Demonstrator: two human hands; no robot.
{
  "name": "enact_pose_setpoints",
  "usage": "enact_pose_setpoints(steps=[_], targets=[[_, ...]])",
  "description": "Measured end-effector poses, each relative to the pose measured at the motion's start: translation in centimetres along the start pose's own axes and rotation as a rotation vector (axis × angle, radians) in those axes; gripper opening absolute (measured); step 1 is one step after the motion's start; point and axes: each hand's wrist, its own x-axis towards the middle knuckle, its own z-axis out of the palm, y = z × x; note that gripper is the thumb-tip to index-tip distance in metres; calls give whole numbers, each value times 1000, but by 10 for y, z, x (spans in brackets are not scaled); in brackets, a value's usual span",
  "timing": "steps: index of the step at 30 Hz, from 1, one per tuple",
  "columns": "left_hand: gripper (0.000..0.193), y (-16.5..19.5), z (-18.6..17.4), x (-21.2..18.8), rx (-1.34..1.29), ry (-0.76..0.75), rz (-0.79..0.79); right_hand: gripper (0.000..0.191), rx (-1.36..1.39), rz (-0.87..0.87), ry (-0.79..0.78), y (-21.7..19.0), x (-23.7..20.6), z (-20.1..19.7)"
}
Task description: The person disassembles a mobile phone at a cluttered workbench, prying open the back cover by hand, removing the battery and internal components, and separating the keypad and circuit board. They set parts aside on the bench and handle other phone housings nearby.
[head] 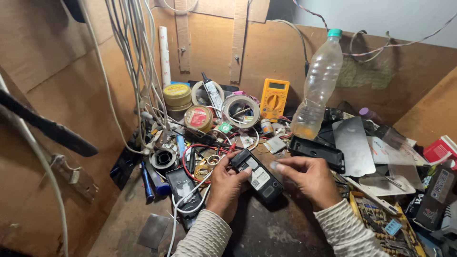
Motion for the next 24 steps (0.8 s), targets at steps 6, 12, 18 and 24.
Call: enact_pose_setpoints(steps=[6, 12, 18, 24], targets=[[54, -2, 0, 0, 32, 57, -9, 38, -886, -499, 433, -15, -21, 8], [39, -5, -1, 2, 37, 45, 17, 53, -579, -453, 155, -21, -53, 39], [47, -4, -2, 5, -28, 35, -28, 56, -587, -233, 206, -16, -42, 46], [44, -1, 0, 1, -27, 25, -62, 64, -501, -140, 147, -6, -27, 41]])
